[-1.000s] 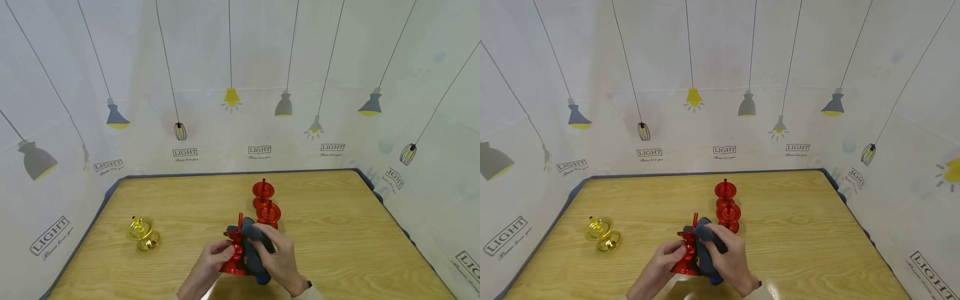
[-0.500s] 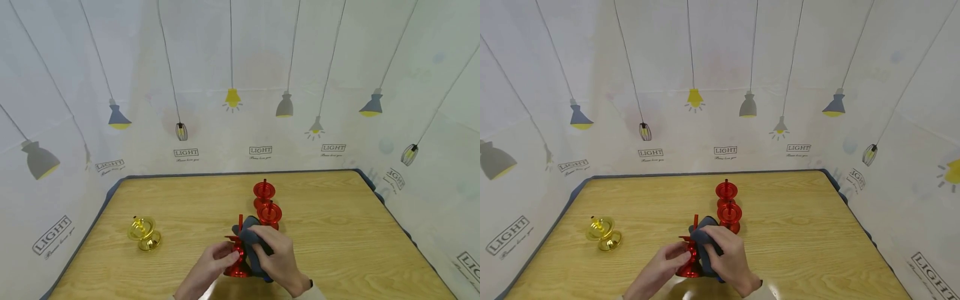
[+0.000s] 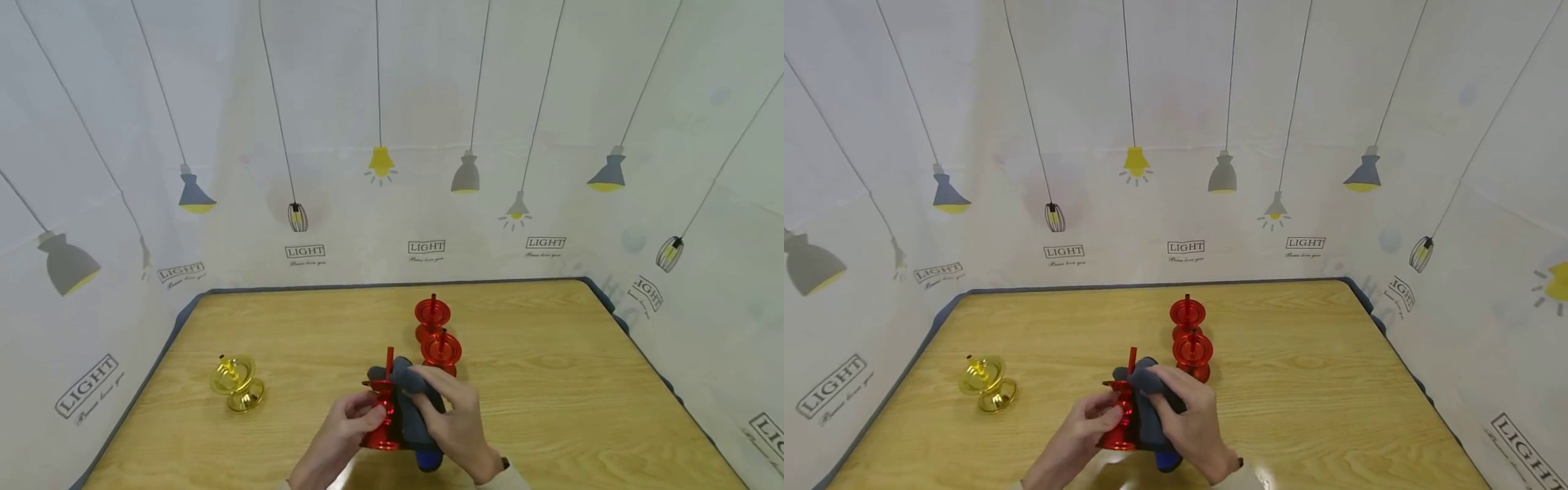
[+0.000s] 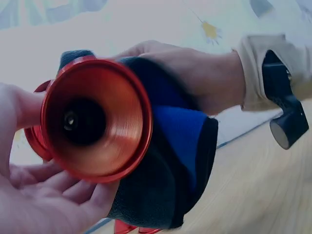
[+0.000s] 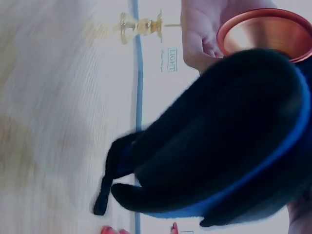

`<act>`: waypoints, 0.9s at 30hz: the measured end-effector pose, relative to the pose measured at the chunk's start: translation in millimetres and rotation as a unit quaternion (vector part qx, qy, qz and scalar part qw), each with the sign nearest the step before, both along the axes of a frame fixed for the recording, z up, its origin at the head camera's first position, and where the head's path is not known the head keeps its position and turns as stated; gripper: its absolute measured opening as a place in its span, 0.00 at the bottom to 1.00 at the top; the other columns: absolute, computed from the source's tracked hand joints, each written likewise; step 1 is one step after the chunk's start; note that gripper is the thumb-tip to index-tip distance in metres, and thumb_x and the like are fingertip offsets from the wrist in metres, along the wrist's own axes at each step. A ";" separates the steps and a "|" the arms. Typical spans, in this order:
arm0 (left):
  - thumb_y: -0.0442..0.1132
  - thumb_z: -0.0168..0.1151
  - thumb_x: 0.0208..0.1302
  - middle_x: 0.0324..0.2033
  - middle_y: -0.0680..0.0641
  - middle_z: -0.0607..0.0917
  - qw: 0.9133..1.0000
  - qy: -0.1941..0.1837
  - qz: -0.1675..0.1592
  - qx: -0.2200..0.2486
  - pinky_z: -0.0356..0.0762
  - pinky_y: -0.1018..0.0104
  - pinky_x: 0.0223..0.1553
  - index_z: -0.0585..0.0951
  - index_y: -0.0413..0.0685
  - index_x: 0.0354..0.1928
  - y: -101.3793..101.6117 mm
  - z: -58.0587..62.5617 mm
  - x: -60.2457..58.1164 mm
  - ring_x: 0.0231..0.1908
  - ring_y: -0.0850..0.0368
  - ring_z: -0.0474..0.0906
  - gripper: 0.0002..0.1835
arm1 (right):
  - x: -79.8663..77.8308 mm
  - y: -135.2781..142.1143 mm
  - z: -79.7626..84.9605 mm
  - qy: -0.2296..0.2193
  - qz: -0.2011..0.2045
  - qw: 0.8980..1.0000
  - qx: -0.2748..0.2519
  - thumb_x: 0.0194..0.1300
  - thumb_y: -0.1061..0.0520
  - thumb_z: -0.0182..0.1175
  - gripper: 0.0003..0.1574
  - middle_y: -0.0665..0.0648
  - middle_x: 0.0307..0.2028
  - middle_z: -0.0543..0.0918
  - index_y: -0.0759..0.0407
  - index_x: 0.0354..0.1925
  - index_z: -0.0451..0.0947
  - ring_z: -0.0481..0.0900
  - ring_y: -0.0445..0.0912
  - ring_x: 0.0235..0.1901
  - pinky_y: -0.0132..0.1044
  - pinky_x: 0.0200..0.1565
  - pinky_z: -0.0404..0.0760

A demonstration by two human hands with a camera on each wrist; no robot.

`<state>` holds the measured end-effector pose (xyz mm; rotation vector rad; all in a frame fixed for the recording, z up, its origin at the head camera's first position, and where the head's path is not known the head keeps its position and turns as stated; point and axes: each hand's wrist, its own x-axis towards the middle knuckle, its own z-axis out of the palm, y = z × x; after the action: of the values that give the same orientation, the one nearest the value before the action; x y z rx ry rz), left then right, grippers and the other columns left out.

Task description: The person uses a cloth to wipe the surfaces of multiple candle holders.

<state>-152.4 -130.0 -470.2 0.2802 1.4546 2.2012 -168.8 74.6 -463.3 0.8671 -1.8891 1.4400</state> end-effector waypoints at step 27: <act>0.44 0.69 0.66 0.36 0.53 0.87 0.975 0.029 0.136 -0.175 0.82 0.66 0.42 0.81 0.35 0.52 12.7 7.3 6.7 0.38 0.59 0.83 0.21 | 0.2 -6.0 -7.9 0.106 -0.038 0.994 0.013 0.64 0.66 0.68 0.15 0.64 0.43 0.89 0.67 0.50 0.84 0.88 0.52 0.44 0.29 0.56 0.80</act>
<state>-145.7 -117.3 -463.0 0.0258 1.9775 2.0977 -168.6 68.6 -471.2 0.9106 -1.7658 1.2299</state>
